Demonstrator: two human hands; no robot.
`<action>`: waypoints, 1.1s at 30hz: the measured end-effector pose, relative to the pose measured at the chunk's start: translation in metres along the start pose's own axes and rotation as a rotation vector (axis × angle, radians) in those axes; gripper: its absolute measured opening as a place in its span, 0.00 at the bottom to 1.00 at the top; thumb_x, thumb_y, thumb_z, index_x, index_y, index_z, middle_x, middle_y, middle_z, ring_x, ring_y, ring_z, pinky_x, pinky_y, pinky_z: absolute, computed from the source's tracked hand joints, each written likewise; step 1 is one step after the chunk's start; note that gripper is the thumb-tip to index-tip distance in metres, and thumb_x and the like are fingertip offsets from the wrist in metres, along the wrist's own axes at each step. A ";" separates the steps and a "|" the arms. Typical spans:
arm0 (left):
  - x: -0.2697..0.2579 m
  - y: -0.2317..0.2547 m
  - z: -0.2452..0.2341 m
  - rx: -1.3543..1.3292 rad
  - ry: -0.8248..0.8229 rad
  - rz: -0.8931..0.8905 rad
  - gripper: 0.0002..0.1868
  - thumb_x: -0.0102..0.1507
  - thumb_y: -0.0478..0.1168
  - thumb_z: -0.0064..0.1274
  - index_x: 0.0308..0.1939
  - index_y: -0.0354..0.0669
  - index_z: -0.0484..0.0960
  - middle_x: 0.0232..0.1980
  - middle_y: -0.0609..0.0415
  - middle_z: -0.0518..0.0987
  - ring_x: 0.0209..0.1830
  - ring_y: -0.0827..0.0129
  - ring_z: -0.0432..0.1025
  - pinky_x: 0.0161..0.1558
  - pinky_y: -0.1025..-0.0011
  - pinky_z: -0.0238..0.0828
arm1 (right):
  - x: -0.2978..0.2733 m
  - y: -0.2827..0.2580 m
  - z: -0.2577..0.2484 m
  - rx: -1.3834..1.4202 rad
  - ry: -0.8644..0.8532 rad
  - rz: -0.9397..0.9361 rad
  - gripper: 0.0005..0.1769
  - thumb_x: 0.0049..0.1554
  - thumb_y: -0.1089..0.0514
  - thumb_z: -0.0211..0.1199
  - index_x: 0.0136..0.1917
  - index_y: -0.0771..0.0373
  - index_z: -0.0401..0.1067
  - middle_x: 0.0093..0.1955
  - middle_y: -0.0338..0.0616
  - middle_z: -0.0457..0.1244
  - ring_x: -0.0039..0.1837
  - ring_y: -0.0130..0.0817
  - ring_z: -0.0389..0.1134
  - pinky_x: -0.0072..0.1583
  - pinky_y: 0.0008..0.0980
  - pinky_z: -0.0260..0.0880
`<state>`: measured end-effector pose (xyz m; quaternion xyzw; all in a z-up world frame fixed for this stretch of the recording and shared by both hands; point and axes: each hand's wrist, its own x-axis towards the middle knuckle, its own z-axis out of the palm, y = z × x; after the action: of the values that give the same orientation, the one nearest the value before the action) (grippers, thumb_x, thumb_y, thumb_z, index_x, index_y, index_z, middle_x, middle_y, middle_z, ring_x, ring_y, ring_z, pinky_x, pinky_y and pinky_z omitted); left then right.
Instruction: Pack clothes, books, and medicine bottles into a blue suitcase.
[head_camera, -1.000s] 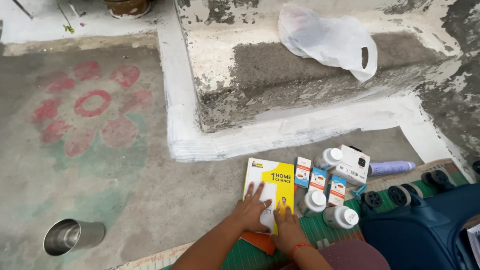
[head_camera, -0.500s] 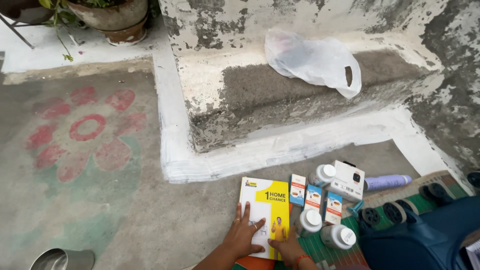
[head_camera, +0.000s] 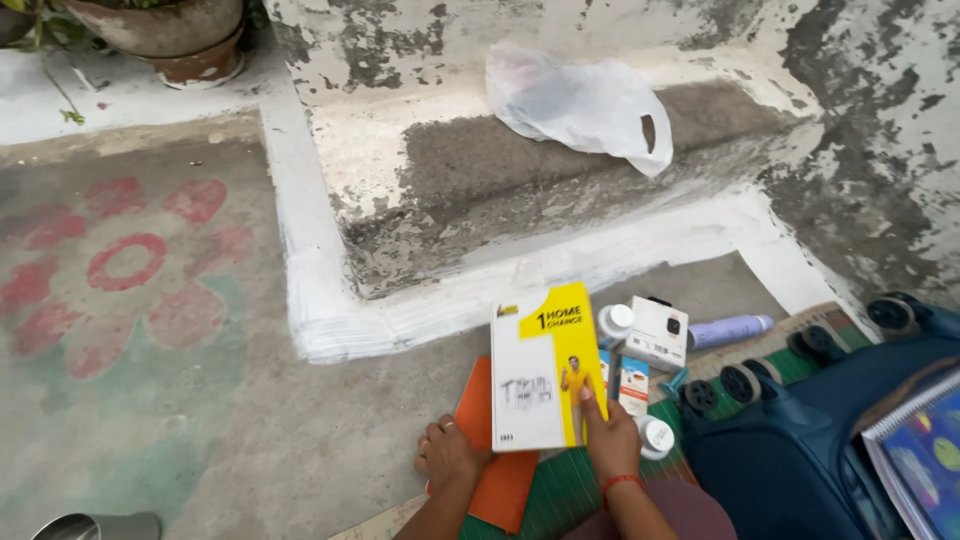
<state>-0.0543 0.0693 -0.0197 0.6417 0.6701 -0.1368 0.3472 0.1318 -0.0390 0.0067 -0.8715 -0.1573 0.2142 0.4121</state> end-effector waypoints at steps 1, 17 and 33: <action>-0.001 0.004 -0.004 0.002 -0.003 0.009 0.55 0.51 0.69 0.69 0.73 0.49 0.62 0.71 0.50 0.63 0.75 0.53 0.55 0.69 0.54 0.56 | 0.001 0.001 -0.002 0.000 0.009 0.002 0.33 0.57 0.32 0.60 0.48 0.66 0.79 0.35 0.51 0.71 0.38 0.35 0.71 0.43 0.38 0.69; 0.056 0.015 0.010 -0.422 0.158 0.397 0.35 0.56 0.55 0.67 0.58 0.41 0.71 0.55 0.37 0.82 0.56 0.45 0.77 0.58 0.55 0.73 | -0.029 -0.015 -0.073 0.768 0.078 0.188 0.29 0.59 0.40 0.64 0.55 0.70 0.73 0.42 0.45 0.69 0.37 0.32 0.69 0.37 0.34 0.68; -0.141 0.144 -0.116 -1.194 -0.223 0.627 0.27 0.60 0.40 0.62 0.57 0.37 0.66 0.48 0.38 0.81 0.40 0.57 0.81 0.35 0.59 0.83 | -0.102 0.035 -0.252 1.048 0.378 0.127 0.26 0.61 0.37 0.61 0.58 0.62 0.71 0.52 0.42 0.69 0.49 0.32 0.72 0.50 0.38 0.75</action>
<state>0.0406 0.0548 0.1917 0.4861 0.3734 0.2982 0.7317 0.1742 -0.2705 0.1476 -0.5813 0.0993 0.1281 0.7974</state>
